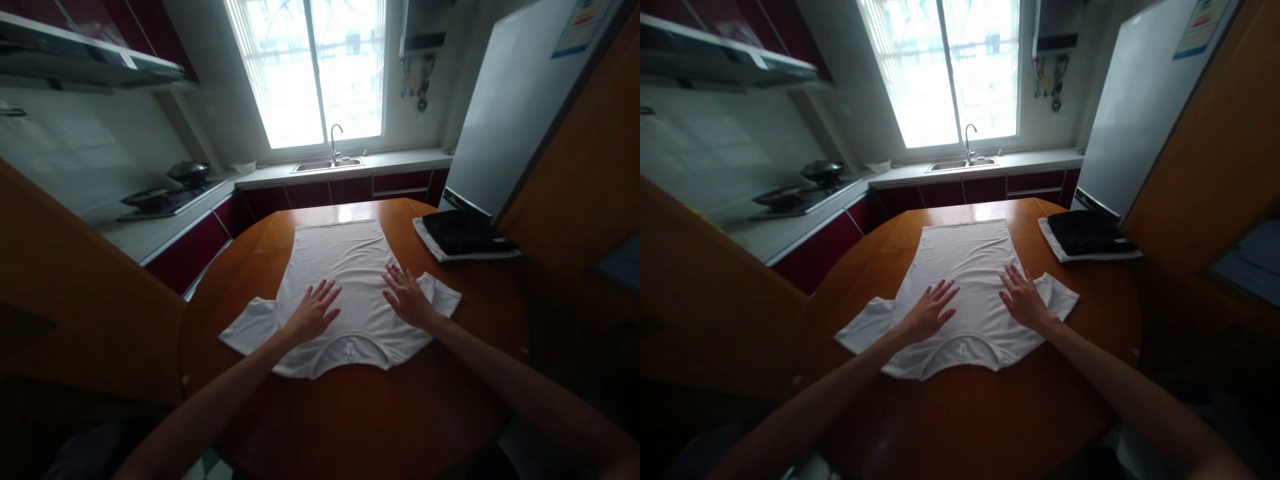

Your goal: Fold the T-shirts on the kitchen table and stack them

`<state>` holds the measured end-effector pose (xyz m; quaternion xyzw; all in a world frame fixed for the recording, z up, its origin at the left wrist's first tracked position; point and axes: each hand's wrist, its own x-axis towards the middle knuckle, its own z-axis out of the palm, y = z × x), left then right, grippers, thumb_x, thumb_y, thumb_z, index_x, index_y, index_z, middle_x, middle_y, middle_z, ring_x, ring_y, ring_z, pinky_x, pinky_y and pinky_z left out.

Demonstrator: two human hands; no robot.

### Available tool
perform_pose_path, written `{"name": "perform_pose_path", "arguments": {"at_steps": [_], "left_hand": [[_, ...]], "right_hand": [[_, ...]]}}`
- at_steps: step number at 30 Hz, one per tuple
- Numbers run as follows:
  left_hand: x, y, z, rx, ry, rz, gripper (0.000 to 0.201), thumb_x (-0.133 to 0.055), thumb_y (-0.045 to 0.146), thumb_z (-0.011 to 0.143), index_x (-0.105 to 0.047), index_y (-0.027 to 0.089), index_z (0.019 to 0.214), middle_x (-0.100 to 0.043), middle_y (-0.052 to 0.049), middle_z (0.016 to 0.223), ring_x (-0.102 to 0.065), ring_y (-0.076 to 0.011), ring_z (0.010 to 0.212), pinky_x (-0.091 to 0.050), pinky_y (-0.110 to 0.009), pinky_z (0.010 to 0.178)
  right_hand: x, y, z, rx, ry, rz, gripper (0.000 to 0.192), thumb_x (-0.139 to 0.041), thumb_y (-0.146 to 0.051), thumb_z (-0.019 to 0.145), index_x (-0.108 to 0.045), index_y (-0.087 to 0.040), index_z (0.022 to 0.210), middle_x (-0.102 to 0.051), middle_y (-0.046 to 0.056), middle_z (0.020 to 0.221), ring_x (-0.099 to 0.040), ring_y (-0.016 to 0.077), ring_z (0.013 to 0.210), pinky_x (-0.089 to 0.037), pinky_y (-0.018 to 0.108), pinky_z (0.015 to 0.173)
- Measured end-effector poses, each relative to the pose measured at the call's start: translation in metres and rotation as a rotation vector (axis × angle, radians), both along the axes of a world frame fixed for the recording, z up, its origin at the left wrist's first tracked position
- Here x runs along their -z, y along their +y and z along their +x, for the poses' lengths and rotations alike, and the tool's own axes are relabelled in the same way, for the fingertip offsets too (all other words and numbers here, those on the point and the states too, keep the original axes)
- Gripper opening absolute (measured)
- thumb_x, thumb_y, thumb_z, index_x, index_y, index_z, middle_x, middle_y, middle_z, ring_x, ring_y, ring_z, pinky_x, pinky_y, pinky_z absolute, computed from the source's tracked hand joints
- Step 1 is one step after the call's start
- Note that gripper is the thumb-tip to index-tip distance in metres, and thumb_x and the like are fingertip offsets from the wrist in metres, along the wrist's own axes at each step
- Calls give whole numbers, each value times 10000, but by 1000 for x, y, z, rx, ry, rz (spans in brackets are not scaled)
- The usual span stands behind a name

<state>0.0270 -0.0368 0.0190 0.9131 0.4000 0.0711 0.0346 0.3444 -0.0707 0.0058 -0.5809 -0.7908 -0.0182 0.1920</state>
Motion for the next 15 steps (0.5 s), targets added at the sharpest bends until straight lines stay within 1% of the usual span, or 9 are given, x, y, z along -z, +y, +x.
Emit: {"name": "perform_pose_path", "arguments": {"at_steps": [3,4,6,8,10,12,14,15], "left_hand": [[6,-28,-1,91,32,-82,579,-370,518,1038,-282,340,1582,-203,-61,1677,-118,-283,1552,-172,-582,1218],[7,-33,-2,101,38,-105,575,-369,528,1036,-295,345,1577,-205,-65,1676,-123,-287,1551,-179,-586,1215],[6,-34,-1,118,27,-129,562,-383,535,1031,-351,336,1556,-235,-74,1667,-157,-285,1546,-208,-576,1211],[-1,-26,6,135,-17,-124,540,-399,520,1031,-407,313,1530,-304,-79,1643,-234,-270,1529,-247,-542,1210],[-8,-14,21,134,-77,-87,526,-386,488,1041,-415,287,1526,-359,-86,1618,-289,-250,1511,-269,-510,1212],[-11,-1,37,90,-102,-33,548,-372,475,1047,-370,260,1551,-341,-100,1625,-261,-252,1521,-247,-516,1219],[-6,9,50,23,-65,-12,586,-373,495,1041,-333,244,1569,-279,-115,1647,-190,-282,1540,-211,-560,1218],[-2,12,53,-3,-33,-21,602,-370,513,1037,-324,244,1573,-255,-120,1655,-168,-300,1543,-197,-583,1213]], "right_hand": [[10,-29,-7,-115,-49,-126,594,-356,-431,1020,-394,-145,1540,-268,145,1641,-212,279,1533,-192,547,1216],[12,-35,-7,-133,-58,-160,591,-370,-441,1017,-409,-156,1533,-291,150,1633,-236,287,1525,-209,557,1207],[10,-37,-7,-141,-55,-178,547,-384,-425,1016,-464,-183,1499,-344,148,1612,-278,292,1510,-229,568,1196],[1,-28,-12,-127,-28,-146,505,-376,-381,1019,-501,-190,1470,-375,147,1597,-296,281,1503,-236,551,1198],[-8,-12,-21,-96,8,-110,517,-351,-358,1025,-467,-177,1495,-358,148,1605,-280,268,1511,-240,526,1202],[-12,5,-35,-65,18,-111,558,-341,-368,1026,-383,-168,1546,-285,143,1637,-225,266,1529,-228,527,1206],[-8,18,-47,-33,-2,-152,591,-342,-396,1026,-327,-173,1573,-219,137,1657,-179,277,1541,-195,555,1208],[-4,22,-51,-22,-18,-181,600,-340,-417,1027,-321,-175,1575,-210,141,1658,-170,283,1542,-177,565,1210]]}}
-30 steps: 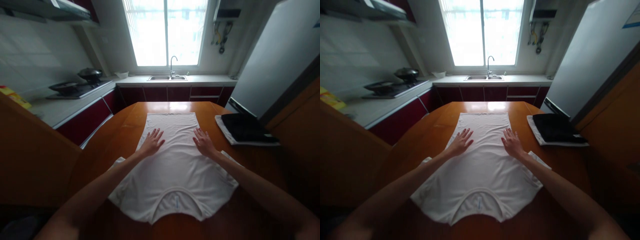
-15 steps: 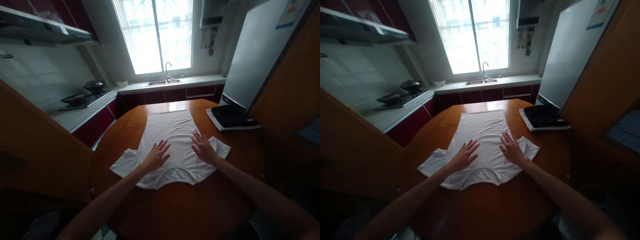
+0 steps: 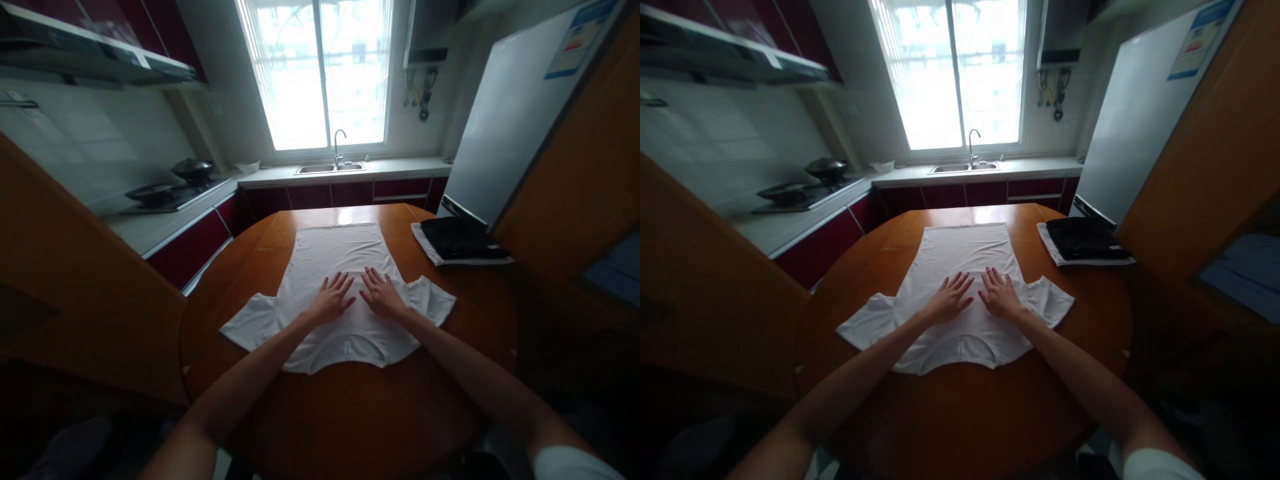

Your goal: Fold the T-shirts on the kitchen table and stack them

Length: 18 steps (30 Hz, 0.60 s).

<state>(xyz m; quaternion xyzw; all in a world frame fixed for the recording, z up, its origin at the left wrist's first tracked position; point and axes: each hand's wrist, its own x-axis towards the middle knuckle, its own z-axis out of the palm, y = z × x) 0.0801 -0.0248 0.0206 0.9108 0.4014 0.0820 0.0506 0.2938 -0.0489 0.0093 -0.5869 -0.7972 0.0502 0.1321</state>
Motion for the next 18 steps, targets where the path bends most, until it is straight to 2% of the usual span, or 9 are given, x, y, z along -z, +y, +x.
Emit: {"name": "perform_pose_path", "arguments": {"at_steps": [3,6,9,14,18], "left_hand": [[15,3,0,-15,63,-43,625,-350,566,1028,-317,270,1578,-230,-119,1663,-159,-331,1540,-183,-611,1202],[22,1,-4,1,57,-41,637,-336,591,1023,-306,285,1582,-218,-118,1667,-161,-338,1539,-165,-611,1203],[21,0,-6,5,35,-50,640,-342,597,1019,-310,291,1580,-225,-120,1666,-167,-336,1538,-165,-616,1202],[18,-3,-5,8,2,-51,631,-356,588,1018,-326,290,1573,-231,-118,1665,-168,-337,1538,-156,-625,1201],[23,-7,-3,11,-14,-67,637,-355,593,1017,-329,281,1571,-226,-125,1666,-162,-337,1540,-143,-629,1204]], "right_hand": [[14,2,-4,4,-34,-61,631,-317,-480,1029,-332,-156,1570,-222,166,1649,-174,294,1540,-144,576,1213],[19,-1,-2,3,-44,-71,650,-304,-498,1029,-333,-137,1569,-212,170,1652,-157,294,1544,-133,581,1214],[14,0,-1,19,-26,-72,646,-299,-501,1029,-342,-143,1565,-227,161,1650,-170,288,1542,-152,578,1213],[13,9,0,104,26,43,646,-288,-485,1026,-308,-153,1580,-220,139,1657,-156,275,1546,-157,579,1215],[24,15,6,111,-18,-38,625,-291,-480,1021,-363,-164,1556,-294,148,1632,-223,296,1527,-179,605,1202]]}}
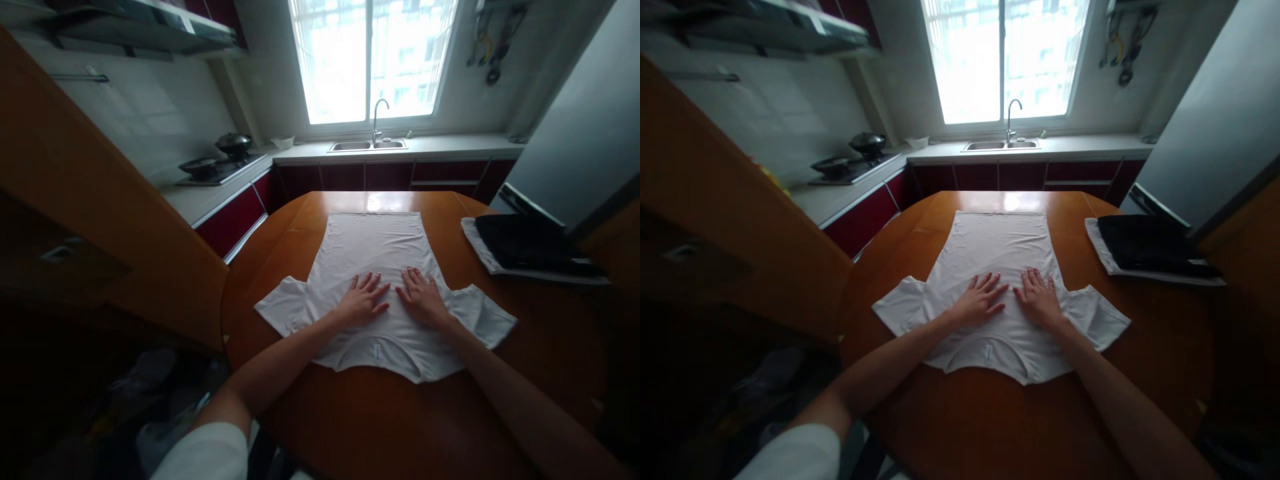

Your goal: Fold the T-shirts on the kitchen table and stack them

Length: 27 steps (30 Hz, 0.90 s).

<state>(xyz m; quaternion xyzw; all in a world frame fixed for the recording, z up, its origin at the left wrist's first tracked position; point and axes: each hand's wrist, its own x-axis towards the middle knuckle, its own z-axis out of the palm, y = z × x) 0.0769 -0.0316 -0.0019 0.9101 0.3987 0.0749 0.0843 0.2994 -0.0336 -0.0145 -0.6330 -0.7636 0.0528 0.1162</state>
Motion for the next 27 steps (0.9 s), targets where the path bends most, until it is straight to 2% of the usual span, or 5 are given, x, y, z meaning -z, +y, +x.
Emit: {"name": "perform_pose_path", "arguments": {"at_steps": [4,7,13,20,27], "left_hand": [[-7,1,2,-19,-25,-20,597,-391,554,1023,-361,285,1555,-244,-110,1662,-182,-328,1537,-168,-618,1206],[-35,12,-15,-48,-148,-38,558,-435,483,1026,-405,249,1531,-388,-99,1602,-355,-268,1476,-297,-474,1201],[-86,22,-144,-441,-145,-30,418,-555,334,951,-611,173,1332,-652,-120,1343,-605,-239,1243,-445,-331,1072],[-41,-25,-261,-1084,156,-148,508,-680,535,793,-682,119,1084,-698,-222,1174,-662,-366,1099,-503,-380,881],[-26,-36,-258,-1072,-279,-274,263,-710,438,684,-621,190,694,-685,-43,721,-646,-215,713,-414,-249,579]], "right_hand": [[3,1,3,36,-17,42,625,-275,-463,1035,-354,-114,1548,-287,154,1635,-212,288,1530,-179,615,1198],[-1,-1,4,67,13,121,605,-268,-447,1042,-391,-97,1521,-289,162,1633,-204,292,1530,-190,639,1186],[-11,-13,11,52,108,211,530,-320,-411,1033,-534,-114,1417,-385,192,1583,-269,317,1505,-255,621,1169],[-16,-26,12,41,158,221,489,-387,-395,1008,-588,-124,1362,-420,211,1554,-315,344,1483,-286,607,1159],[-13,-28,10,9,272,280,460,-447,-377,978,-600,-141,1342,-429,204,1544,-344,344,1469,-341,600,1142]]}}
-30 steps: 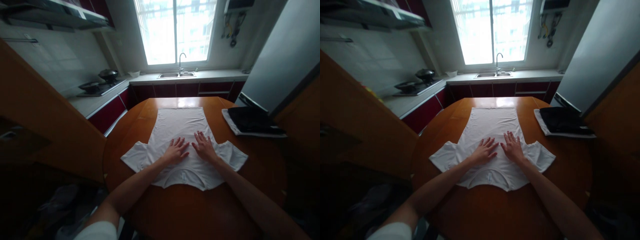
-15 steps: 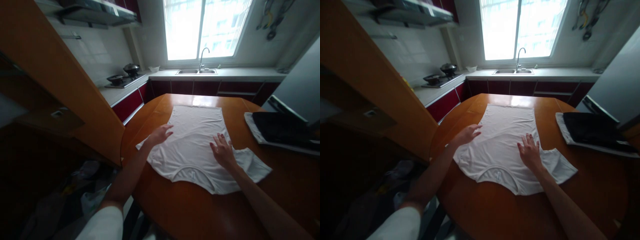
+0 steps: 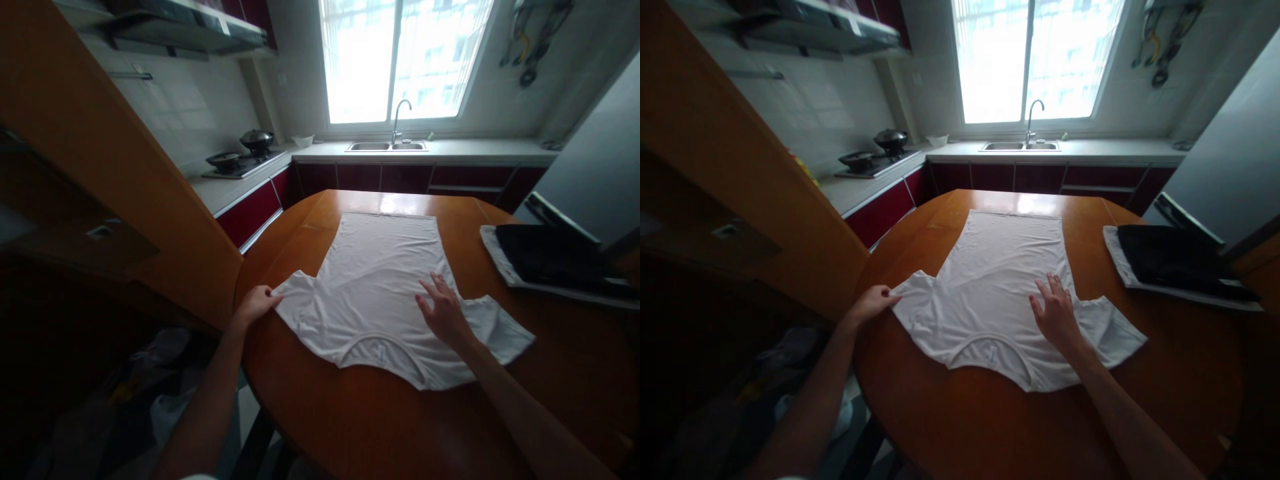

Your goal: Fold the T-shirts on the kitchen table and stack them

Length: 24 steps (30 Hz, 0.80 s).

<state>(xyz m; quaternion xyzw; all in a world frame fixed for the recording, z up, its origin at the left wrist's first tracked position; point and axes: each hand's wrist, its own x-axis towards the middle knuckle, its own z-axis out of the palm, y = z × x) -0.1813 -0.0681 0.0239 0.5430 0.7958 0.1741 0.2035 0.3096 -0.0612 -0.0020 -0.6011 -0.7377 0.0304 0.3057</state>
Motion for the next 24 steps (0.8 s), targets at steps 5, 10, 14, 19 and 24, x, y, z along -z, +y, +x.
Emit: {"name": "perform_pose_path", "arguments": {"at_steps": [5,10,14,19,24], "left_hand": [[-7,0,15,-81,-134,211,157,-631,282,647,-493,206,636,-517,45,607,-489,-129,589,-342,-220,533],[-35,-2,52,-15,-276,476,182,-611,226,652,-453,216,742,-484,63,678,-497,-116,620,-407,-214,583],[-46,-7,96,253,-366,557,194,-603,186,722,-504,211,888,-567,31,826,-565,-113,681,-461,-219,629],[-39,-5,125,695,-426,285,445,-745,320,759,-592,212,1163,-667,-62,1092,-618,-124,733,-499,-233,620],[-33,24,105,350,-362,473,281,-523,342,941,-659,166,1113,-719,-82,1039,-680,-184,883,-546,-301,813]], "right_hand": [[1,3,6,-64,85,60,444,-478,-367,960,-629,-120,1296,-461,217,1507,-400,338,1433,-370,551,1152],[3,4,9,-102,124,82,424,-499,-367,947,-642,-135,1271,-479,209,1490,-426,352,1408,-385,571,1142],[7,2,7,-128,124,78,416,-502,-359,944,-646,-124,1254,-496,220,1466,-445,356,1389,-392,572,1137],[8,-1,2,-139,114,52,411,-500,-347,942,-646,-107,1242,-505,229,1448,-457,353,1378,-404,553,1130],[1,-4,-1,-168,154,42,370,-500,-334,945,-659,-146,1221,-551,199,1412,-502,332,1336,-417,552,1117]]}}
